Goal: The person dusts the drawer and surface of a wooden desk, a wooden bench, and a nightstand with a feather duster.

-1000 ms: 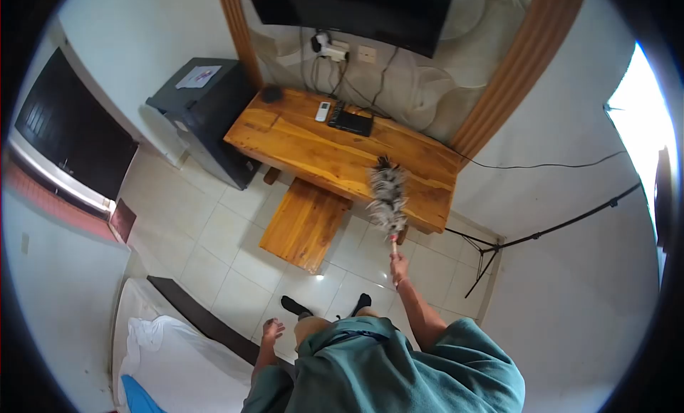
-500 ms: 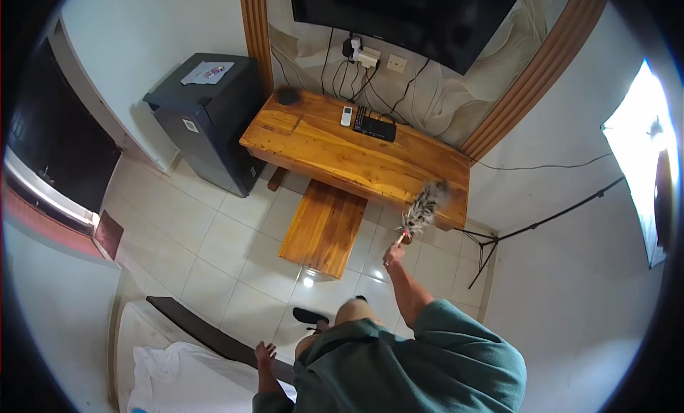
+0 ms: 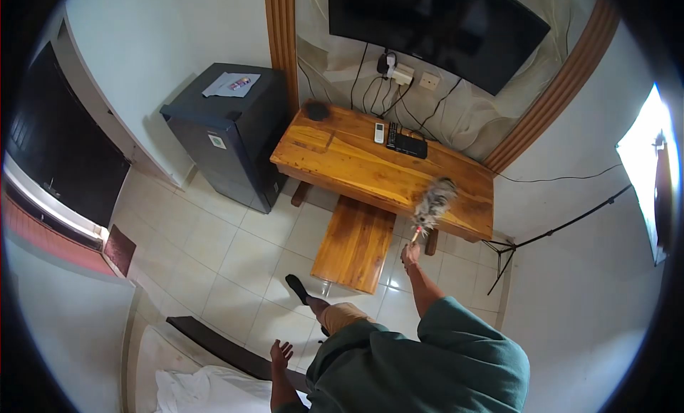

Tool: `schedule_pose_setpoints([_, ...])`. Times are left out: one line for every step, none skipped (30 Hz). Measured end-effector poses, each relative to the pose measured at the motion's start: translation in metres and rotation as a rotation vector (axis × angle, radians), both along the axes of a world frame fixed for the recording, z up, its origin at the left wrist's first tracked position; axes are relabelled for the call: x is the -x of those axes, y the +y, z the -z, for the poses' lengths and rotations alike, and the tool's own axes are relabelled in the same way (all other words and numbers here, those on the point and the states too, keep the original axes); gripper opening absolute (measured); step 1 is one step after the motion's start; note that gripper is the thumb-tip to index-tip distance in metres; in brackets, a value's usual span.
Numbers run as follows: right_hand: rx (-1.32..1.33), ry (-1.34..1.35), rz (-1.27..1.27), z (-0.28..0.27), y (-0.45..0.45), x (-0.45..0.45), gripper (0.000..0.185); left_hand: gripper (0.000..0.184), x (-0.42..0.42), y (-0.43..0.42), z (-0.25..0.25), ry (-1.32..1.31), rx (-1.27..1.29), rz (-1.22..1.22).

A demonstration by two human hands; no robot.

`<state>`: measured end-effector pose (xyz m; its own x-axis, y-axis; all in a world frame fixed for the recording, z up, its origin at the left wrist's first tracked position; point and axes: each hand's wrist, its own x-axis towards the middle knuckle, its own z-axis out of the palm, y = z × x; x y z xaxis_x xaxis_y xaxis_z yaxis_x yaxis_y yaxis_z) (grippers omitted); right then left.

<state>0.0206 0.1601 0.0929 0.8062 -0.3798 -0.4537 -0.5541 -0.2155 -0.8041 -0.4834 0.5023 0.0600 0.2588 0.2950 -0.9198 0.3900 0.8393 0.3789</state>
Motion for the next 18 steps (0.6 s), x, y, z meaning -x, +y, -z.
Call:
schedule_pose_setpoints([0.13,-0.027,-0.131,-0.004,0.016,0.005,0.023,0.052,0.004,0.011,0.01,-0.008,0.019,0.011])
schedule_pose_setpoints([0.26,-0.089,-0.114,-0.003,0.026,0.008,0.021,0.051,0.003,0.025,0.012,0.02,0.015,0.052])
schedule_pose_setpoints([0.387,-0.151,-0.097,-0.002,0.037,0.007,0.019,0.05,0.002,0.041,0.014,0.045,0.007,0.093])
schedule_pose_setpoints([0.513,-0.215,-0.078,-0.002,0.05,0.005,0.017,0.05,0.001,0.058,0.014,0.078,0.0,0.119])
schedule_pose_setpoints([0.407,-0.222,0.046,0.005,0.064,0.003,0.019,0.05,0.001,0.077,0.011,0.11,-0.009,0.147])
schedule_pose_setpoints([0.303,-0.234,0.17,0.016,0.078,-0.005,0.02,0.05,-0.006,0.097,0.008,0.137,-0.016,0.173])
schedule_pose_setpoints([0.196,-0.243,0.292,0.027,0.096,-0.012,0.022,0.049,-0.013,0.121,0.003,0.154,-0.034,0.176])
schedule_pose_setpoints([0.121,-0.252,0.347,0.042,0.111,-0.017,0.024,0.048,-0.017,0.142,-0.004,0.174,-0.046,0.178])
schedule_pose_setpoints([0.065,-0.248,0.319,0.058,0.125,-0.018,0.024,0.047,-0.024,0.161,-0.01,0.192,-0.056,0.179])
schedule_pose_setpoints([0.011,-0.246,0.293,0.053,0.145,-0.015,0.025,0.046,-0.035,0.181,-0.016,0.197,-0.081,0.181])
schedule_pose_setpoints([0.237,-0.282,0.113,0.048,0.162,-0.011,0.024,0.045,-0.049,0.204,-0.019,0.198,-0.104,0.186])
schedule_pose_setpoints([0.478,-0.331,-0.036,0.044,0.179,-0.005,0.024,0.044,-0.063,0.226,-0.021,0.201,-0.126,0.188])
schedule_pose_setpoints([0.438,-0.259,-0.168,0.036,0.194,-0.003,0.024,0.044,-0.076,0.245,-0.024,0.205,-0.148,0.186])
schedule_pose_setpoints([0.395,-0.187,-0.297,0.031,0.205,-0.004,0.024,0.043,-0.095,0.263,-0.026,0.205,-0.187,0.203])
schedule_pose_setpoints([0.353,-0.114,-0.427,0.022,0.214,-0.003,0.025,0.043,-0.114,0.279,-0.029,0.206,-0.223,0.221])
schedule_pose_setpoints([0.358,0.016,-0.452,-0.013,0.223,-0.004,0.023,0.044,-0.131,0.294,-0.026,0.173,-0.244,0.253])
schedule_pose_setpoints([0.337,-0.07,-0.287,-0.015,0.23,-0.001,0.024,0.044,-0.149,0.307,-0.025,0.138,-0.266,0.284])
schedule_pose_setpoints([0.311,-0.161,-0.123,-0.015,0.237,0.001,0.025,0.045,-0.17,0.315,-0.03,0.114,-0.299,0.323])
